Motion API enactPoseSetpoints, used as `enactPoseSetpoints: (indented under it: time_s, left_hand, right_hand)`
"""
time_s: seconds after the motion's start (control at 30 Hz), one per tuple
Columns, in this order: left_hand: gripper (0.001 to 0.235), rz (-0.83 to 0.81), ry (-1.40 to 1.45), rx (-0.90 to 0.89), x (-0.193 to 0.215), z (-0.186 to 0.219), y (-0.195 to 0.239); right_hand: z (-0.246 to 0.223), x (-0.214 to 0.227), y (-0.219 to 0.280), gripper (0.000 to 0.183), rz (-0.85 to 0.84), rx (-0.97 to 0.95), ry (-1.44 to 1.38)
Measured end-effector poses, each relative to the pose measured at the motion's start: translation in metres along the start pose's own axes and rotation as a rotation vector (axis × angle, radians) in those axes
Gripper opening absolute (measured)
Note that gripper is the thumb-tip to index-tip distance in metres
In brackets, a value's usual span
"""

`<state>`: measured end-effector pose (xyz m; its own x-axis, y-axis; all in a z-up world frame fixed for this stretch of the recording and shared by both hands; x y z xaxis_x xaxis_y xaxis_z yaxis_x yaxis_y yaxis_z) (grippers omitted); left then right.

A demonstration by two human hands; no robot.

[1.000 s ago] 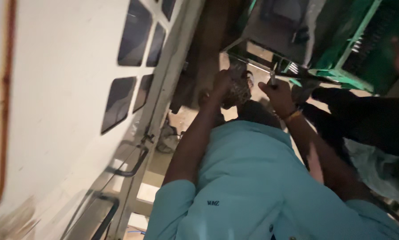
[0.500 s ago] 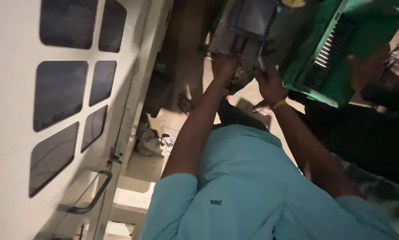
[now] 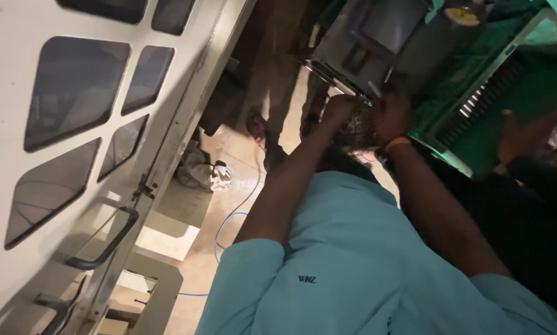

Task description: The person wipes the exterior door and handle of a large industrial machine with a cloth, then opens the door to wipe the interior surfaces. The person closes the door and continues wiping the exterior.

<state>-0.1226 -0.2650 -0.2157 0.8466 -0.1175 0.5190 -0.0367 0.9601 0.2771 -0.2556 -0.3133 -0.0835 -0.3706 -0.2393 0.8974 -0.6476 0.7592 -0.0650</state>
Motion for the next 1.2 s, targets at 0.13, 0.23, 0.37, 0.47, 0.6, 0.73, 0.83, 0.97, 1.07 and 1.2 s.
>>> enactPoseSetpoints:
  time_s: [0.13, 0.23, 0.37, 0.47, 0.6, 0.73, 0.83, 0.97, 1.07, 1.2]
  left_hand:
    - [0.030, 0.009, 0.065, -0.050, -0.020, 0.006, -0.004]
    - [0.026, 0.041, 0.242, -0.046, -0.025, 0.010, -0.010]
    - [0.025, 0.089, -0.142, -0.184, -0.031, 0.014, -0.013]
    - [0.026, -0.012, -0.001, 0.134, -0.030, 0.006, -0.016]
    - [0.030, 0.151, 0.186, 0.211, -0.021, 0.005, -0.022]
    - [0.042, -0.034, 0.474, 0.197, -0.015, 0.000, -0.006]
    - [0.039, 0.052, 0.690, -0.037, 0.001, 0.007, 0.019]
    - [0.049, -0.192, 1.546, 0.306, 0.031, 0.029, 0.067]
    - [0.050, -0.342, 1.848, 0.222, 0.072, 0.049, 0.097]
    - [0.046, -0.035, 1.526, 0.067, 0.118, 0.052, 0.122]
  right_hand:
    - [-0.020, 0.004, 0.014, 0.044, -0.045, -0.089, -0.055]
    - [-0.024, 0.011, 0.015, 0.038, -0.143, -0.171, -0.159]
    - [-0.028, 0.024, 0.014, 0.033, -0.205, -0.116, -0.181]
    - [-0.037, 0.027, 0.014, 0.043, -0.149, 0.051, -0.247]
    - [-0.027, 0.015, 0.021, 0.041, -0.375, -0.332, -0.545]
    - [-0.020, 0.003, 0.030, 0.024, -0.097, -0.254, -0.312]
    - [-0.017, 0.009, 0.027, 0.027, 0.002, -0.227, -0.262]
    - [-0.039, 0.039, 0.021, 0.029, -0.071, -0.127, -0.288]
    - [-0.068, 0.060, 0.015, 0.028, -0.157, -0.075, -0.363]
    - [-0.103, 0.074, 0.012, 0.028, -0.236, -0.159, -0.427]
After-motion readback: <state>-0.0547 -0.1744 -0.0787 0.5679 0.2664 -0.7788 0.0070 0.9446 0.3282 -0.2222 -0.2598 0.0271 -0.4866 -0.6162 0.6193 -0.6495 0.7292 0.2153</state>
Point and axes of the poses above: each hand's wrist, its own y-axis away from the middle knuckle, its own x-axis out of the back of the hand, z = x × y, the point moved 2 cm from there along -y, towards the middle knuckle, and after that the axes turned 6 degrees about -z, right-handed, at the moved point
